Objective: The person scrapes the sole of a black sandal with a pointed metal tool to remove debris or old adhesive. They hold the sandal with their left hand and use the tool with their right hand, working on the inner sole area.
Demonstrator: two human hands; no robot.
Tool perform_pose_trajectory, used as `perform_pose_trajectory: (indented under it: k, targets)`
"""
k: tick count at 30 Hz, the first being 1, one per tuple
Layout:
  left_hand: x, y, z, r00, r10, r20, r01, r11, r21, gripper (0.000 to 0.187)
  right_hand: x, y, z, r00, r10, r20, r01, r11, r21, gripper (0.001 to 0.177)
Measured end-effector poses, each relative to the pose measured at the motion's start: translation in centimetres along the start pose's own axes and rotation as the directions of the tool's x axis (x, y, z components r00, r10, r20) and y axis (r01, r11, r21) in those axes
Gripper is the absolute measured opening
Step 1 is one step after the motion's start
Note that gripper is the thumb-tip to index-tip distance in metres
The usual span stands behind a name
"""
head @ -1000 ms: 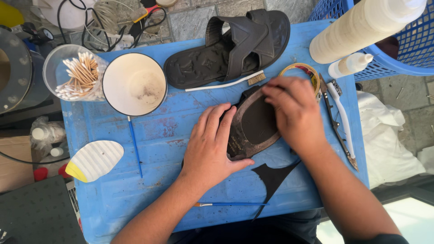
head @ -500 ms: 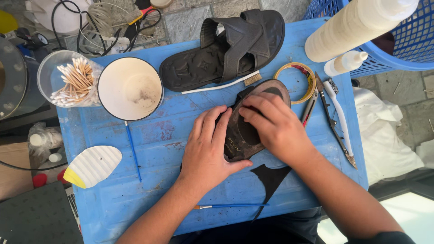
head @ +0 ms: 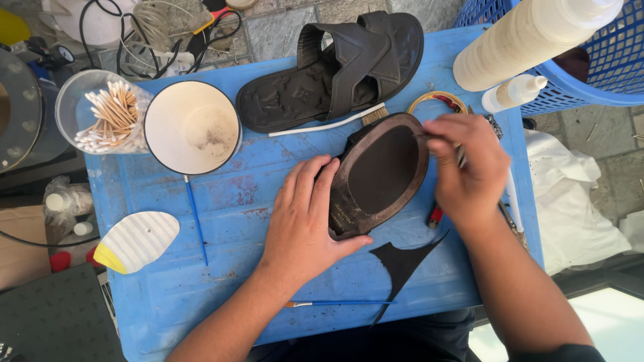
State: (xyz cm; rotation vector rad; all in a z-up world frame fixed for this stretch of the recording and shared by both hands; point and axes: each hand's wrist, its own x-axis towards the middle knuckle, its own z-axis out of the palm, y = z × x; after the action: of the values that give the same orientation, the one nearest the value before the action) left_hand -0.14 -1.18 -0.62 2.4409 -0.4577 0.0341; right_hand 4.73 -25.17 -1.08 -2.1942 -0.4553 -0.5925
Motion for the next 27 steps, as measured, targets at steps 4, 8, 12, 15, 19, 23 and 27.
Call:
perform_pose_trajectory:
  k: [4,8,12,15,19,23,27]
  targets:
    - [-0.1,0.1,-0.3,1.000,-0.026,0.017,0.027,1.000,-0.009,0.119,-1.3,1.4,-0.1,0.962,0.271,0.018,-0.260,0.900,0.351,0.010]
    - [0.0,0.2,-0.7,1.000,-0.002,0.004,0.003,1.000,-0.019,0.120,-1.5,2.3,-0.4,0.955,0.296,0.029,-0.280,0.860,0.426,0.009]
    - [-0.6,0.0,-1.4,1.000,-0.009,-0.002,0.009,1.000,0.007,0.119,-1.3,2.1,-0.6,0.946,0.319,0.064,-0.310,0.826,0.470,0.010]
    - [-0.8,-0.2,-1.6,0.999,-0.034,0.013,0.034,0.999,0.018,0.120,-1.2,1.2,-0.3,0.928,0.353,0.121,-0.369,0.813,0.451,0.020]
    - [-1.1,0.0,-1.5,0.996,-0.091,0.005,0.091,0.996,0.012,0.120,-0.7,-0.7,0.0,0.932,0.205,0.298,-0.321,0.847,0.423,0.025]
    - [-1.3,0.0,-1.8,0.980,-0.189,0.057,0.187,0.982,0.034,0.122,0.0,-3.6,0.5,0.866,0.196,0.460,-0.325,0.920,0.220,0.026]
    - [-1.1,-0.3,-1.6,0.985,-0.154,0.074,0.148,0.985,0.089,0.127,0.5,-5.6,1.0,0.801,0.227,0.554,-0.330,0.940,0.092,0.023]
